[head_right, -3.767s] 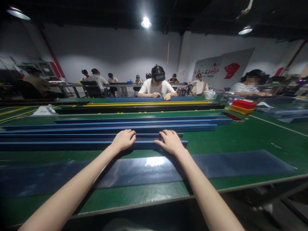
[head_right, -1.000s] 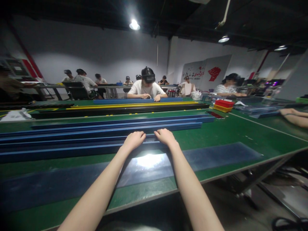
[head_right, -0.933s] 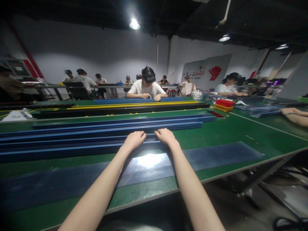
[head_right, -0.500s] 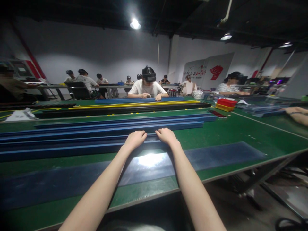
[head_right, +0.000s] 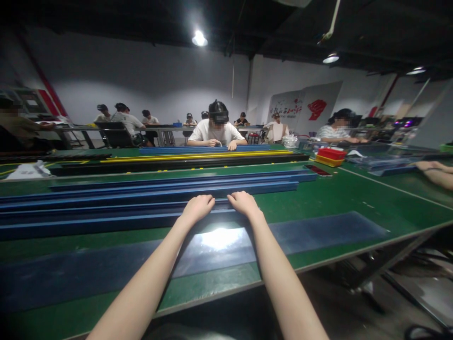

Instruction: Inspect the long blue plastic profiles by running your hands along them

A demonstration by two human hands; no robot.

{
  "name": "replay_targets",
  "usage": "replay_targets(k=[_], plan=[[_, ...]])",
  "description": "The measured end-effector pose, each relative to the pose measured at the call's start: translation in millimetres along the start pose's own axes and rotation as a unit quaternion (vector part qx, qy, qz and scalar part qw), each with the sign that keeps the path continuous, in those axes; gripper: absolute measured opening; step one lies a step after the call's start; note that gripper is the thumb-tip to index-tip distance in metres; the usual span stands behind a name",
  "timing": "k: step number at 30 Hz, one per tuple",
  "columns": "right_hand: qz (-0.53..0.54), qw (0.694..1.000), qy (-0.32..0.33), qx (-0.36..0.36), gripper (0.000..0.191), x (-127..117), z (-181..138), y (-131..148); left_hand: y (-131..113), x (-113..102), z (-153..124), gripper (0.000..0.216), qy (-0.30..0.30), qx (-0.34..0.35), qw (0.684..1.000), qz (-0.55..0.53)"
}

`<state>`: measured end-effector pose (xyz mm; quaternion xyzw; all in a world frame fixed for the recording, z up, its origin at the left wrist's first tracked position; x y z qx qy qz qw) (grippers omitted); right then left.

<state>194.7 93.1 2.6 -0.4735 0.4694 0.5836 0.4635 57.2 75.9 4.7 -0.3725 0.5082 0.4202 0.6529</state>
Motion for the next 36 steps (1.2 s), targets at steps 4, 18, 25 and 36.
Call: replay_targets(k=[4, 18, 25, 36], plan=[[0.003, 1.000, -0.001, -0.001, 0.046, 0.6, 0.8, -0.2, -0.3, 0.4, 0.3, 0.040, -0.003, 0.004, 1.000, 0.000], [-0.002, 1.000, -0.003, -0.001, 0.047, 0.7, 0.7, -0.5, -1.4, -1.5, -0.2, 0.039, -0.010, 0.007, 1.000, 0.009], [-0.005, 1.000, -0.006, -0.011, 0.047, 1.1, 0.8, 1.5, -1.8, -1.1, -0.5, 0.039, -0.015, 0.009, 1.000, 0.015], [-0.009, 1.000, -0.007, -0.013, 0.047, 2.0, 1.7, 1.5, -2.8, -2.6, -0.9, 0.040, -0.019, 0.012, 1.000, 0.012]])
Point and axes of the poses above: each hand's wrist, its own z-axis towards the middle knuckle, its own x-axis out of the palm, y = z × x, the point moved 7 cm from there along z, towards the middle knuckle, and after that the axes turned 4 degrees about x, right-handed, at the moved point
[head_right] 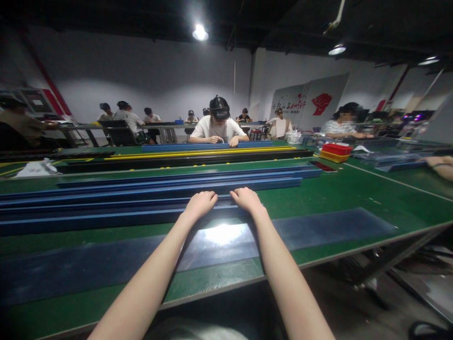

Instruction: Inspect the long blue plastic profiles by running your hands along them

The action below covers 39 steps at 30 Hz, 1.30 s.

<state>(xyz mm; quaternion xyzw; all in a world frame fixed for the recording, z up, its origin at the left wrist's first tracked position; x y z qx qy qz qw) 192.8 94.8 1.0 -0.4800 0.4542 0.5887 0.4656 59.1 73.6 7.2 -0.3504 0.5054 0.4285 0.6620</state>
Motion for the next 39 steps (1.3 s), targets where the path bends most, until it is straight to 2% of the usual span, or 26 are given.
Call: replay_targets(k=[39], plan=[[0.001, 1.000, 0.002, -0.001, 0.046, -2.4, -1.9, 1.9, 1.7, 2.7, 0.5, 0.039, 0.005, -0.003, 1.000, 0.001]])
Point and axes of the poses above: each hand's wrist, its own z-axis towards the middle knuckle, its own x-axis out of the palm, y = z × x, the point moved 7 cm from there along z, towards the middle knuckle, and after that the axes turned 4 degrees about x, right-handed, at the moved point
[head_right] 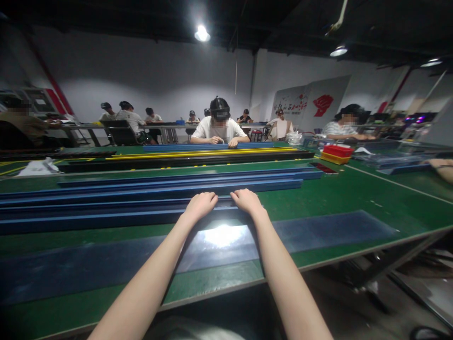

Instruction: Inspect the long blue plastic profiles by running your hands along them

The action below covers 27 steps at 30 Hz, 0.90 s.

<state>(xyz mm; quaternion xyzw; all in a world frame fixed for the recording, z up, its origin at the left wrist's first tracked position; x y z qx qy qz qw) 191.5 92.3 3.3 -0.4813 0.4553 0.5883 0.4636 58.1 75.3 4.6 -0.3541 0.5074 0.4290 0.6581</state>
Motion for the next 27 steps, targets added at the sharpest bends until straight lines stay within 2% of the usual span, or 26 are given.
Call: replay_targets(k=[27], plan=[[0.000, 1.000, 0.006, 0.007, 0.047, 2.6, 1.7, -1.5, 1.2, -0.1, -0.8, 0.039, 0.006, -0.002, 1.000, -0.008]])
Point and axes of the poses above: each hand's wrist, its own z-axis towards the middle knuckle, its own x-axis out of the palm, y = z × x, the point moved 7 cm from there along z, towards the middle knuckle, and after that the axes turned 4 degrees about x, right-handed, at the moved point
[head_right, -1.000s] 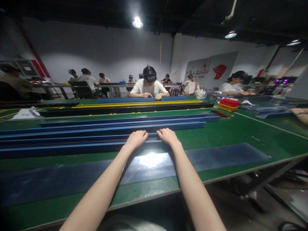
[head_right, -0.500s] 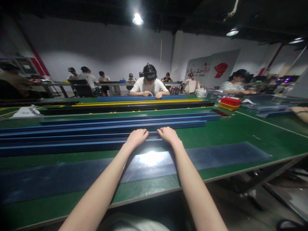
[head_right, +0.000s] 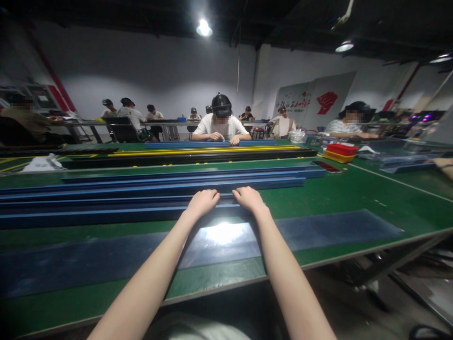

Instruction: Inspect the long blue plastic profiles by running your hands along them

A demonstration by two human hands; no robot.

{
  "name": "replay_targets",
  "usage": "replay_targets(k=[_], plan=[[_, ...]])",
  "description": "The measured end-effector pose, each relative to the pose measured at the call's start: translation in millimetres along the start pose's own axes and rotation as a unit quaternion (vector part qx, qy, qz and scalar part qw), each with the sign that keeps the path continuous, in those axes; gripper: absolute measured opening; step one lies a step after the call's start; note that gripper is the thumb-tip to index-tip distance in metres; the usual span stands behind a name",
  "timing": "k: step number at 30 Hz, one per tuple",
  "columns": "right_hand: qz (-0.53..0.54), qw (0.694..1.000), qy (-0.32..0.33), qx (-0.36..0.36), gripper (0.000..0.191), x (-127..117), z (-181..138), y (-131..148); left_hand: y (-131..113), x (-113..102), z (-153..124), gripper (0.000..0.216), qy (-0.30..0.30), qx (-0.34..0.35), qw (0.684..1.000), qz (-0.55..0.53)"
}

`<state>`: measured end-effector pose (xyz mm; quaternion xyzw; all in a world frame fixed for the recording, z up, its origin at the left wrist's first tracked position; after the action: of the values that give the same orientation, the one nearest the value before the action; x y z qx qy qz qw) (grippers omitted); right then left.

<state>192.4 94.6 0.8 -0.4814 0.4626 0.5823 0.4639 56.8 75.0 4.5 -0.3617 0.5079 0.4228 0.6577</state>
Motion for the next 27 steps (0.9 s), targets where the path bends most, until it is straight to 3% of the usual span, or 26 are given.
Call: replay_targets(k=[20, 27], plan=[[-0.003, 1.000, 0.000, -0.003, 0.046, 1, 1, -1, -1, -1, -1, 0.039, 0.001, -0.007, 1.000, 0.004], [-0.002, 1.000, -0.004, -0.008, 0.047, 3, 3, -1, -3, -37, -6, 0.032, -0.065, -0.009, 0.997, -0.038]])
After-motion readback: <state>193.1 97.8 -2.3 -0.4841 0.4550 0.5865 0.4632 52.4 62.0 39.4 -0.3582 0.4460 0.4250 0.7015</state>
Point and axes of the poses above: each hand's wrist, its own z-axis towards the middle knuckle, its own x-axis out of the palm, y = z × x, the point moved 7 cm from there along z, towards the middle knuckle, and after that the axes turned 4 degrees about x, right-handed, at the moved point
